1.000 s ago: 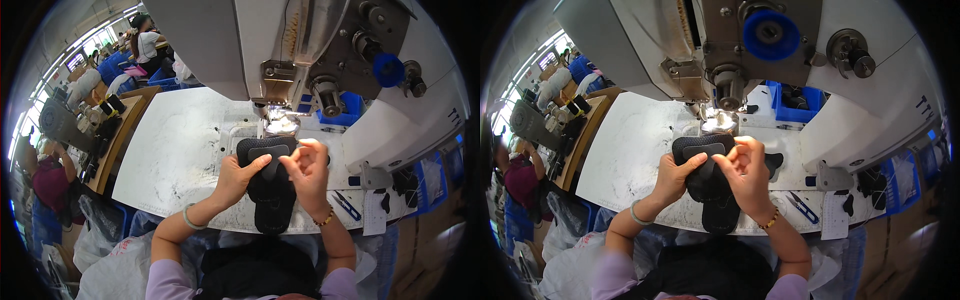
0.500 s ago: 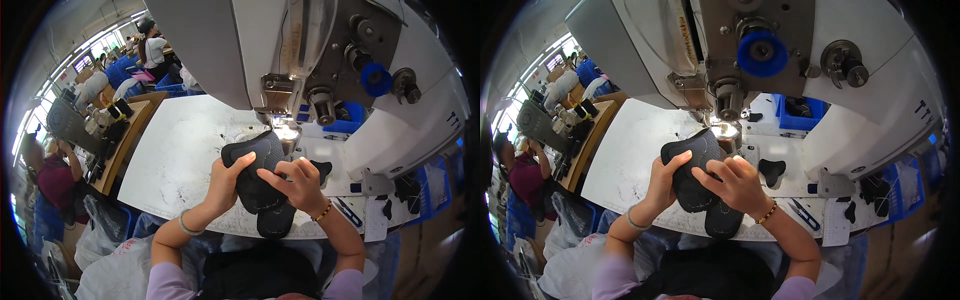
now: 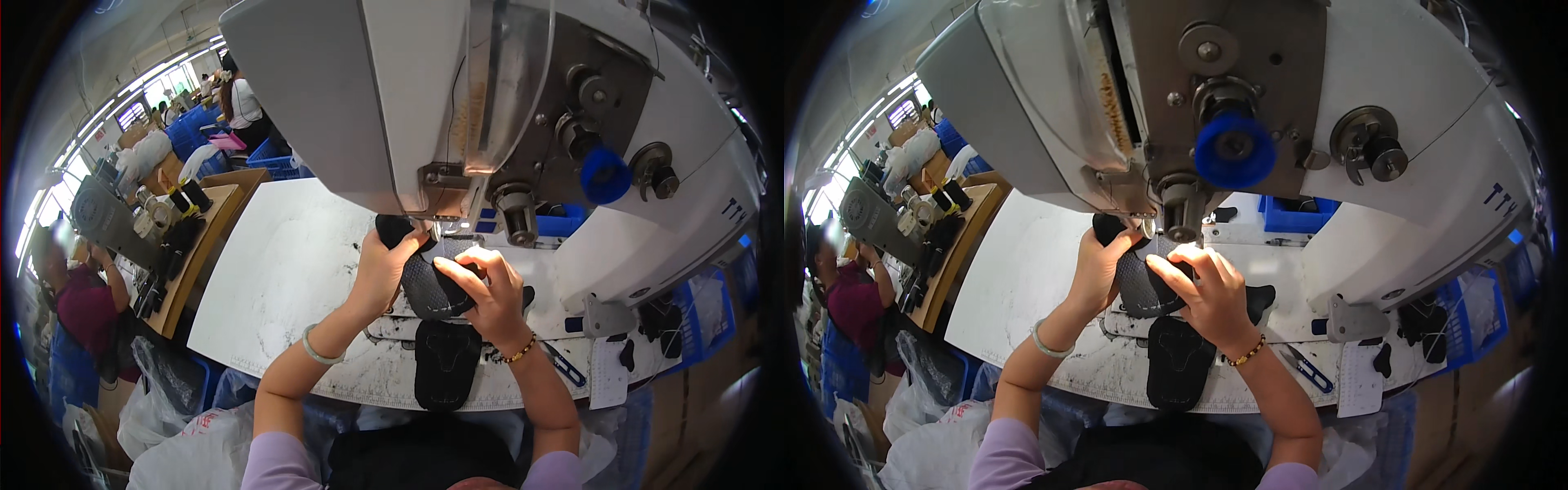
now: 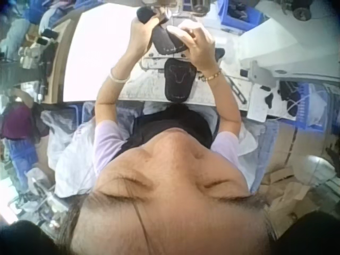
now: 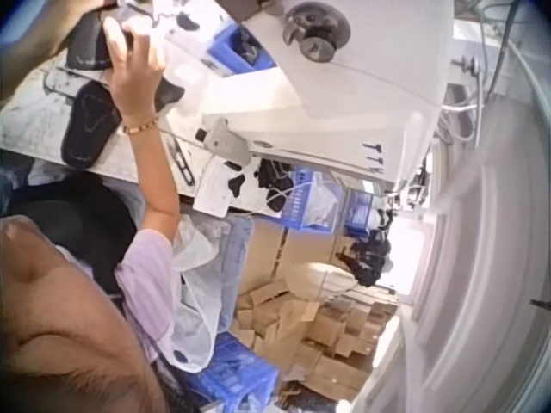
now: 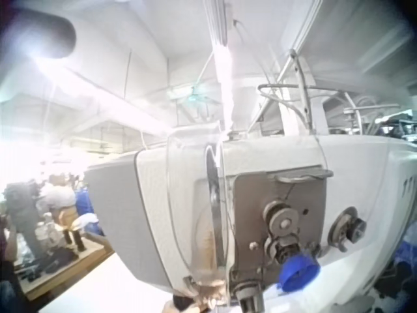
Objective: The person operates an industrial sewing machine to stitch black fabric pieces, likely shoe components. They guide the material under the needle, align edges, and periodically trim excess thread with scissors. The process involves repetitive handling of individual items, turning them over, and feeding them through the machine.
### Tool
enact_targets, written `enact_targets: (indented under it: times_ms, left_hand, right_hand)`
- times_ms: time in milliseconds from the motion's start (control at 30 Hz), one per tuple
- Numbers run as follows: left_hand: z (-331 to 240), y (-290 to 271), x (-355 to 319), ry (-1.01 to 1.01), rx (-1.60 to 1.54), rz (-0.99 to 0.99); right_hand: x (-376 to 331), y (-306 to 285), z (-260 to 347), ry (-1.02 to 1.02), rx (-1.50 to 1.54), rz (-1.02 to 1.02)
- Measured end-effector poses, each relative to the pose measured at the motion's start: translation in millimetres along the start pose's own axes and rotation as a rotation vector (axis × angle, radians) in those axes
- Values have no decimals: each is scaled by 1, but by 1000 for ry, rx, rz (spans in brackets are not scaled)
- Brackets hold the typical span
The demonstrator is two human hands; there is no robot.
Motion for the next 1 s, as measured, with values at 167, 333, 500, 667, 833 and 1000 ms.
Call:
enact_targets:
  times_ms: [167,333,500,667,833,1000]
  left_hand:
    - [1,-1,0,23,19,48]
    - [2,-4,1,38,20,46]
    - [-1,-7,4,-13,12,102]
    - [-12,-14,8,-148,97,208]
    - [-5,-15,7,-58,187,219]
    - [-5,-18,7,-93,216,241]
  right_hand:
    - [0,1,0,10,20,-44]
    - [-1,2,2,38,12,-28]
    - [0,2,4,37,-41,4]
    - [8,-7,4,26,-49,80]
    - [11,-9,-2,30,65,30]
    - [1,-7,2,62,-34,116]
Point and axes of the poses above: each hand's wrist, its own x-axis towards the middle knuckle, its own y-axis out of the palm, z = x × y, the point moved 2 cm from there along x, towards the middle knuckle, and after that the axes turned 10 degrees about -y, right-handed, at the moved point
